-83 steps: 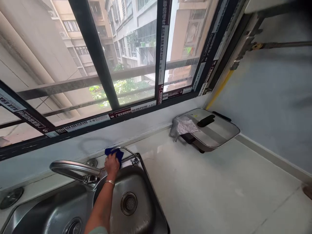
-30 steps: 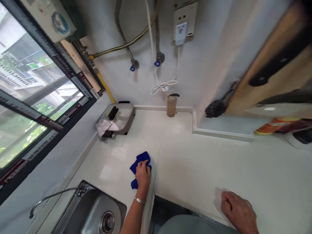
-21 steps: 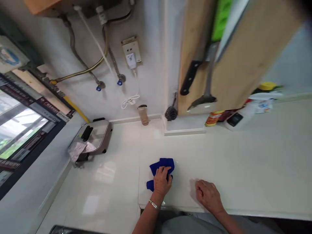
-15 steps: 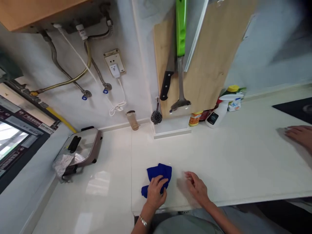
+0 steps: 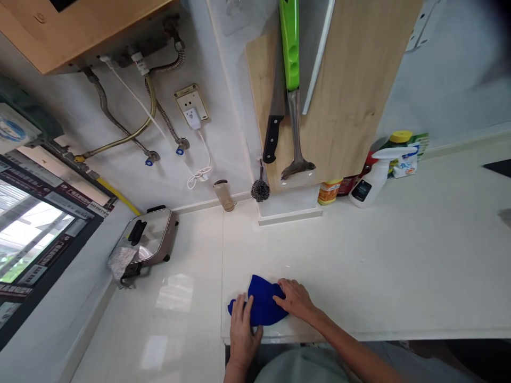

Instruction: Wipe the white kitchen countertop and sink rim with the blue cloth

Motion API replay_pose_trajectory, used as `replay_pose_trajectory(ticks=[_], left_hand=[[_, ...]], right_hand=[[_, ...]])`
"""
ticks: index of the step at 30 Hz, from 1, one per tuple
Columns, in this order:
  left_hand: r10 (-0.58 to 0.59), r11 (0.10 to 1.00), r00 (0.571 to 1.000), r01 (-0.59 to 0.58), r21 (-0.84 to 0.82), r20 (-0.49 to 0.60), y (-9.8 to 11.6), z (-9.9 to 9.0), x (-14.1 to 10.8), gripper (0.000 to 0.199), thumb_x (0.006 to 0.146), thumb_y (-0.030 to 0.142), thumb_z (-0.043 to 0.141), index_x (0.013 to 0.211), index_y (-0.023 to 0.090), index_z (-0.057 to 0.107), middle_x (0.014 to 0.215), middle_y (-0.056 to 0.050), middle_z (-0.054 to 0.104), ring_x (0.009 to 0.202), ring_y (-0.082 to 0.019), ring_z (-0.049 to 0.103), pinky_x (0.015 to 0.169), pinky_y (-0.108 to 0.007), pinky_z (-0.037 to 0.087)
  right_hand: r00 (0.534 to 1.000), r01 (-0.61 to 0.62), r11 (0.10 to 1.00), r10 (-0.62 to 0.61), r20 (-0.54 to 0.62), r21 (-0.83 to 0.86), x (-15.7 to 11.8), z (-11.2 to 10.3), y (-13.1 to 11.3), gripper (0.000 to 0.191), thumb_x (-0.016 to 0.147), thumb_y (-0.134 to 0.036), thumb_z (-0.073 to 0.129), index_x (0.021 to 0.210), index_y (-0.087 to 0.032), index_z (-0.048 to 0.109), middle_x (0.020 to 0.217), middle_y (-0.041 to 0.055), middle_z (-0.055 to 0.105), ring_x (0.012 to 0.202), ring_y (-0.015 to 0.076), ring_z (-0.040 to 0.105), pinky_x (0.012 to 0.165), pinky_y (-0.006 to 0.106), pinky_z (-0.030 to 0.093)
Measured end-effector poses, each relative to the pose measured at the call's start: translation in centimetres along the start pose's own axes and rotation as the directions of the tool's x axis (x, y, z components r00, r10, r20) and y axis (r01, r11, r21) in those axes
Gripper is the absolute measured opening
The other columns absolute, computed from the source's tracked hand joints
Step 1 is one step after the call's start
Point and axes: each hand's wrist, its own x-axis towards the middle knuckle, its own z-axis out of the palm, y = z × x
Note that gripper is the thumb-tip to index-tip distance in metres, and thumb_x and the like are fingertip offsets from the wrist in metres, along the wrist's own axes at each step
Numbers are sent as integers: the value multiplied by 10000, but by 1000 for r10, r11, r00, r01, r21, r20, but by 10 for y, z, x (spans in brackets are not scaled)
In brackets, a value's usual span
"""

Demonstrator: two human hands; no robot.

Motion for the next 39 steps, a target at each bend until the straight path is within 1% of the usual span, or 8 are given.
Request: replay_pose_trajectory(ticks=[6, 13, 18, 22, 26, 30, 35, 39], left_hand=[[-103, 981, 987, 121, -152, 126, -10, -8, -1, 660, 703, 110, 568, 1356, 199, 590, 1391, -154, 592, 1373, -321, 486, 1179, -589, 370], [-259, 844, 906, 381, -377, 335, -10, -34, 23, 728, 911, 450, 502, 1572, 221, 297, 1536, -135, 473, 1311, -231, 535, 1149, -428, 406], [-236, 790, 897, 401, -463, 374, -4, -37, 57, 864, 789, 559, 678, 1526, 211, 394, 1401, -132, 605, 1121, -239, 622, 1090, -428, 438], [-145, 718, 910, 367, -592, 388, 5, -57, 81, 607, 776, 631, 670, 1173, 173, 684, 1099, -96, 719, 1059, -252, 636, 961, -373, 490], [-96, 865, 893, 294, -408, 439, 14, -96, 111, 448, 781, 617, 654, 802, 170, 675, 719, 4, 640, 701, -155, 574, 654, -267, 430], [-95, 980, 944, 144, -134, 315, 25, -130, 147, 333, 822, 518, 610, 706, 207, 600, 660, 27, 595, 654, -138, 541, 636, -256, 390], [-148, 931, 984, 172, -321, 97, 44, -155, 178, 287, 816, 503, 631, 861, 233, 545, 663, 58, 620, 614, -130, 560, 635, -245, 431], [-120, 896, 971, 196, -399, 207, 46, -152, 168, 287, 804, 466, 666, 903, 233, 531, 669, 62, 643, 574, -122, 567, 609, -241, 442]], right_hand=[[995, 80, 997, -80, -58, 6, 14, 7, -24, 305, 897, -357, 509, 1118, -175, 612, 1180, 154, 621, 1093, 299, 536, 926, 414, 374], [981, 185, 964, -170, -95, 189, 24, 0, -43, 145, 924, -250, 425, 953, -202, 559, 956, 76, 662, 911, 210, 600, 855, 343, 427], [936, 352, 873, -339, -97, 338, 10, -40, -57, 219, 1022, -373, 310, 1105, -245, 467, 828, -12, 631, 685, 135, 590, 705, 267, 471], [867, 497, 801, -442, -231, 334, 3, -85, -67, 222, 1027, -403, 347, 1122, -250, 477, 833, -1, 663, 680, 143, 623, 668, 271, 467], [819, 547, 805, -458, -346, 230, 5, -129, -65, 232, 1029, -401, 378, 1143, -239, 498, 849, 6, 701, 678, 141, 651, 648, 264, 474], [787, 536, 821, -401, -468, 197, 16, -167, -60, 249, 1020, -421, 411, 1136, -229, 520, 826, 10, 701, 642, 132, 641, 636, 257, 487], [726, 509, 821, -250, -640, 258, 21, -206, -57, 246, 982, -446, 490, 1065, -222, 547, 790, 5, 678, 674, 127, 638, 672, 245, 510], [804, 419, 816, -131, -580, 397, 3, -207, -42, 255, 952, -478, 533, 999, -227, 547, 735, -23, 634, 647, 112, 587, 666, 233, 489]])
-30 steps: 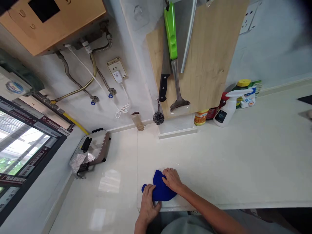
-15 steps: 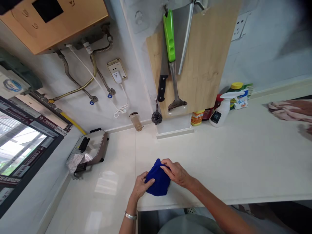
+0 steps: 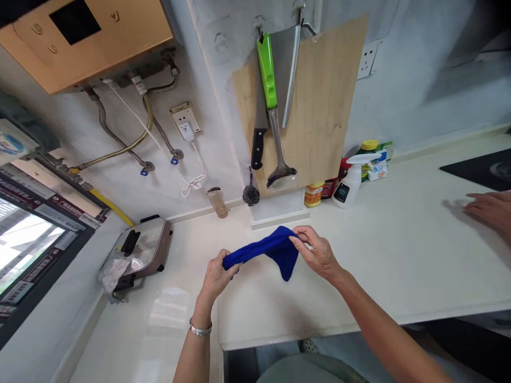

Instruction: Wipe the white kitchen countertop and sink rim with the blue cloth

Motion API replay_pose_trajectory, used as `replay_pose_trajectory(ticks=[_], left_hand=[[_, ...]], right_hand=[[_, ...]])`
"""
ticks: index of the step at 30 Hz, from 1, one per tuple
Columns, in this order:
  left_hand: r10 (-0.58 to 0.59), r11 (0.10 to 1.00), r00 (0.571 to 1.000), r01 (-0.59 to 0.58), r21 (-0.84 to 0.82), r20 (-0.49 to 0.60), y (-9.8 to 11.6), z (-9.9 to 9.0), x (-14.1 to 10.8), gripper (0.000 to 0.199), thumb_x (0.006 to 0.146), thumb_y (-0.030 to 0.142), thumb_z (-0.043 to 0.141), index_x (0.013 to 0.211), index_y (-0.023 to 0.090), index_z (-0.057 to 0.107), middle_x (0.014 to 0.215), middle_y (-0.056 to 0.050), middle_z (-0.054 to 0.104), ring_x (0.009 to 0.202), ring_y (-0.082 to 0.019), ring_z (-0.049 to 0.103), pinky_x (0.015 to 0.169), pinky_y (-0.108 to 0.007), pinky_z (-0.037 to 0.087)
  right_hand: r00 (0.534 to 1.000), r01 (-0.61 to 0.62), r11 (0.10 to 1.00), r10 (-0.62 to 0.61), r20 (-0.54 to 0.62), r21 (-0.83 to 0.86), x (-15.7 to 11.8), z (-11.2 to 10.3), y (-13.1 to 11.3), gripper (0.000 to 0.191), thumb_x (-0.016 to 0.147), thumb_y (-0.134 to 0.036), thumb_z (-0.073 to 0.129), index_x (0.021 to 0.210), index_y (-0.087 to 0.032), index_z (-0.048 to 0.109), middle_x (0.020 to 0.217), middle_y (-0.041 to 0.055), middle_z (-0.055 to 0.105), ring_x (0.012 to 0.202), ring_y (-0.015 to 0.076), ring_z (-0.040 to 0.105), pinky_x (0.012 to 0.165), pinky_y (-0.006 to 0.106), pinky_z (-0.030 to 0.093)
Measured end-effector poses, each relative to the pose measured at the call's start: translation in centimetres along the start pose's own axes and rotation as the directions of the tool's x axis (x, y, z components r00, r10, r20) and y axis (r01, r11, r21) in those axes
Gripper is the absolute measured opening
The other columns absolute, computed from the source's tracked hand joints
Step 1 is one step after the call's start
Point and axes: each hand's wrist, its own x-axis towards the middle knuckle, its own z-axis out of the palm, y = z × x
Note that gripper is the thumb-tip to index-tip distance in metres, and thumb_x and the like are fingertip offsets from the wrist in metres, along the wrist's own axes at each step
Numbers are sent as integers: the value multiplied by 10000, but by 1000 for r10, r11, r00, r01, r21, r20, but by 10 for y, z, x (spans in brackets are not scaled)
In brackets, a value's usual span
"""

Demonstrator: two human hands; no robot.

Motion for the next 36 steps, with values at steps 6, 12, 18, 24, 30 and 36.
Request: replay_pose_trajectory(ticks=[6, 12, 18, 24, 30, 36], left_hand=[[-72, 994, 937, 95, -50, 342, -59, 26, -49, 162, 807, 329, 658, 889, 200, 603, 759, 37, 663, 716, -128, 607, 684, -241, 464], [-63, 973, 901, 152, -176, 429, -83, 35, -63, 294, 850, 413, 645, 1011, 172, 696, 962, -40, 723, 900, -180, 654, 816, -286, 509], [-84, 987, 993, 94, -131, 81, -98, 58, -23, 479, 852, 473, 635, 1255, 214, 625, 1124, -69, 725, 946, -192, 688, 889, -345, 555], [-168, 974, 935, 206, 93, -312, -157, 59, -14, 561, 884, 380, 521, 1379, 116, 507, 1406, -216, 555, 1286, -278, 562, 1067, -480, 477], [-273, 896, 840, 400, 195, -469, -201, 40, -50, 653, 906, 394, 424, 1418, -10, 457, 1555, -331, 345, 1511, -439, 193, 1182, -695, 158], [-201, 763, 850, 448, 467, -486, -230, 51, -61, 730, 942, 473, 269, 1496, 21, 413, 1610, -243, 316, 1511, -414, 215, 1205, -598, 210]], right_hand=[[889, -380, 924, 350, 297, 50, -100, 6, 48, 341, 933, -564, 508, 1000, -232, 554, 855, 13, 642, 827, 159, 619, 647, 241, 477], [816, -548, 832, 511, 271, 83, -160, 27, 62, 376, 912, -610, 503, 987, -244, 544, 677, -44, 532, 585, 125, 484, 551, 245, 431], [885, -465, 885, 464, 30, 15, -164, 37, 78, 417, 962, -514, 414, 1240, -211, 483, 1153, 120, 665, 973, 196, 653, 746, 297, 547], [999, -41, 869, 44, -4, -492, -162, 57, 102, 556, 985, -319, 373, 1527, -213, 315, 1549, 143, 423, 1400, 272, 442, 1067, 480, 491], [837, 356, 800, -42, 546, -483, -135, 139, 90, 561, 969, -278, 403, 1529, -289, 366, 1593, 10, 395, 1522, 311, 210, 1239, 613, 209], [820, 355, 747, 40, 571, -563, -146, 108, 127, 604, 979, -318, 399, 1560, -362, 243, 1643, -36, 282, 1539, 302, 142, 1240, 612, 168]])
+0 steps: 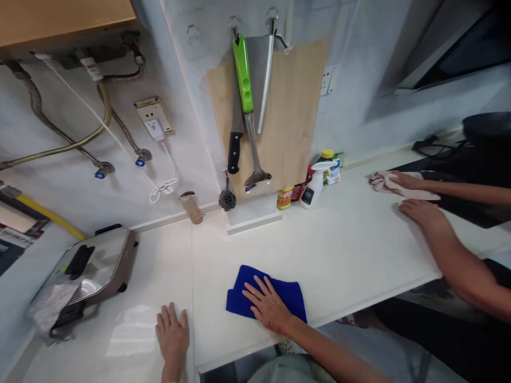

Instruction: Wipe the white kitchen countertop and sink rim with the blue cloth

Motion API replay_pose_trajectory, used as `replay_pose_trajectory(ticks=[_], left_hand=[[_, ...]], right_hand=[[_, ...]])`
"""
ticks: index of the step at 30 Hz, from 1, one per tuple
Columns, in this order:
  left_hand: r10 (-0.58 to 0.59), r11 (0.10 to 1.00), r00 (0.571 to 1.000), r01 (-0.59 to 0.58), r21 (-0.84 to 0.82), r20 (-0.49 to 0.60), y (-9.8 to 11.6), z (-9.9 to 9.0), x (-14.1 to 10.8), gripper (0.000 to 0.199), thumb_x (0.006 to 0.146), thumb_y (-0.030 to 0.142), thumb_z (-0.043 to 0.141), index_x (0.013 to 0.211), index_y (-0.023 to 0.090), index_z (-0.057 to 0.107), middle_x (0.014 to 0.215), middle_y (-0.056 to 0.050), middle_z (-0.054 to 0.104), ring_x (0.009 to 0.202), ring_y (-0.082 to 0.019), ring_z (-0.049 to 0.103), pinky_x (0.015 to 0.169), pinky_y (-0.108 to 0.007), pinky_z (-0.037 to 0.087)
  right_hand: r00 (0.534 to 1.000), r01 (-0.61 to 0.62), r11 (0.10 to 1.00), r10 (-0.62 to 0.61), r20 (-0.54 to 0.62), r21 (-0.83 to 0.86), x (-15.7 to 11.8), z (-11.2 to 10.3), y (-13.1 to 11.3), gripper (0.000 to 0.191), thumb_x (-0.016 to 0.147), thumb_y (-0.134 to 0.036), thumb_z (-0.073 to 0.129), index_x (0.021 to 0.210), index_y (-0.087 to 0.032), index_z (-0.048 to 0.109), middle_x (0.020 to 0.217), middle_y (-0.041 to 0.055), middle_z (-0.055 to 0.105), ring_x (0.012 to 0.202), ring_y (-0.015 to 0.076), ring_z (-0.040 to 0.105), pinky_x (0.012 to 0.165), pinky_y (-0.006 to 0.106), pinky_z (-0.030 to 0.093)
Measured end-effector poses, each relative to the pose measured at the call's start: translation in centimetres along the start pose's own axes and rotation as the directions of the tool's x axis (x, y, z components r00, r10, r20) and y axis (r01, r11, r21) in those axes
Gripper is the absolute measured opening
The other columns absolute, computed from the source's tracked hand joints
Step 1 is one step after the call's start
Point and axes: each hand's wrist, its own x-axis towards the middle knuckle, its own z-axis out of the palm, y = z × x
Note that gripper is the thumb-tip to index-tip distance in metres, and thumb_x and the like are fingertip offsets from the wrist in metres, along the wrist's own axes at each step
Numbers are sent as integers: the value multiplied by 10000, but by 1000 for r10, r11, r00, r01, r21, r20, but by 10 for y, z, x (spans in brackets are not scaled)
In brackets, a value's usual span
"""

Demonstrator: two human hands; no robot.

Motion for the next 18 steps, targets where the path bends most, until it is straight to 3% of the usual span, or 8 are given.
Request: replay_pose_trajectory(ticks=[4, 11, 14, 18], left_hand=[[7, 1000, 1000, -7, 25, 9, 4, -2, 0, 765, 951, 519, 211, 1500, 25, 411, 1607, -236, 328, 1509, -403, 228, 1204, -583, 227], [-90, 996, 994, 90, 1, 58, 17, -10, 2, 816, 944, 574, 153, 1506, 40, 406, 1613, -230, 317, 1513, -413, 214, 1195, -614, 219], [-119, 993, 992, 118, 23, 30, 27, -12, -1, 800, 935, 569, 196, 1515, 55, 393, 1617, -223, 316, 1518, -403, 203, 1191, -623, 220], [-119, 991, 993, 119, 53, -7, 38, -15, -4, 800, 930, 579, 198, 1519, 71, 387, 1624, -215, 305, 1509, -414, 222, 1181, -624, 241]], right_hand=[[949, -306, 940, 288, -129, -153, -50, -18, 73, 571, 978, -314, 371, 1546, -321, 309, 1622, -6, 335, 1528, 315, 177, 1217, 615, 215], [744, -663, 708, 586, -321, -243, -124, -50, 197, 566, 986, -383, 256, 1517, -246, 396, 1597, 33, 390, 1520, 317, 209, 1194, 606, 255], [625, -777, 594, 691, -364, -207, -125, -60, 233, 603, 982, -408, 221, 1521, -201, 393, 1601, 61, 378, 1511, 360, 212, 1179, 633, 251], [384, -922, 365, 829, -406, -127, -80, -63, 248, 624, 963, -356, 225, 1520, -121, 380, 1596, 172, 352, 1503, 434, 168, 1112, 748, 237]])
